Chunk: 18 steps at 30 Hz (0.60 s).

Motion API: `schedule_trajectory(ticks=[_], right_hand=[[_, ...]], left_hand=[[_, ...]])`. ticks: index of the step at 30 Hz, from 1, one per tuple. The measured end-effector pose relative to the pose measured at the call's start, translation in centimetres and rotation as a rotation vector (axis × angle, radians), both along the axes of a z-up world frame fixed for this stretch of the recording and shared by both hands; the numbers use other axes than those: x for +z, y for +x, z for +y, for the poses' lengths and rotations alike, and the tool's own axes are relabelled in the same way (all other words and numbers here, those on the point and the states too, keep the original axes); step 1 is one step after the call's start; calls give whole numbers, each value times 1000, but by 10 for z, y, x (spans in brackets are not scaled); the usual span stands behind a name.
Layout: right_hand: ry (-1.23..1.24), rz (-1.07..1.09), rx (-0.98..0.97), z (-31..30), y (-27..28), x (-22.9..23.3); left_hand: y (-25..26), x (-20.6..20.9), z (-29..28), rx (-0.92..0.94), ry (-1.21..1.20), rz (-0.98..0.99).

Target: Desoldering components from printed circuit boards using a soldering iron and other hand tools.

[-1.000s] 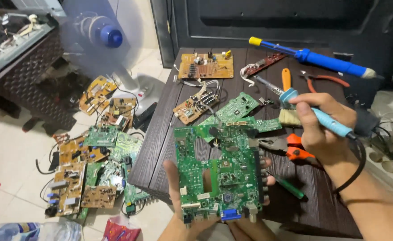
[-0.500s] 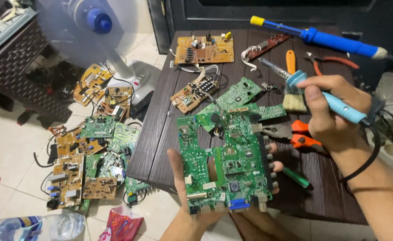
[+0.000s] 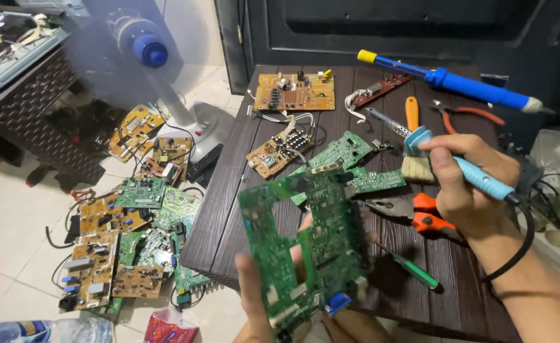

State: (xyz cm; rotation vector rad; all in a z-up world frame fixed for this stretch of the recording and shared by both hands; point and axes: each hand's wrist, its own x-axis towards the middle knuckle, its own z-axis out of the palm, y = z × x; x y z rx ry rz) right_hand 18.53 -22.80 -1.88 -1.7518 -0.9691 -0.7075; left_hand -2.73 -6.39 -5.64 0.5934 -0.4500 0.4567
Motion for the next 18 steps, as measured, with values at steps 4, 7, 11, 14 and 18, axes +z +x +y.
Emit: schedule_trajectory(ticks=[4, 7, 11, 14, 18], right_hand=[[-3, 38, -29, 0, -3, 1], [14, 9, -37, 2, -4, 1], [16, 8, -48, 1, 1, 0], [28, 2, -49, -1, -2, -4], [-22, -14, -42, 0, 0, 2]], left_hand=[[5, 89, 18, -146, 496, 261], [2, 92, 23, 547, 1462, 383], [15, 71, 28, 938, 1836, 264], [16, 55, 35, 904, 2037, 262], [16, 51, 42, 781, 2007, 282]])
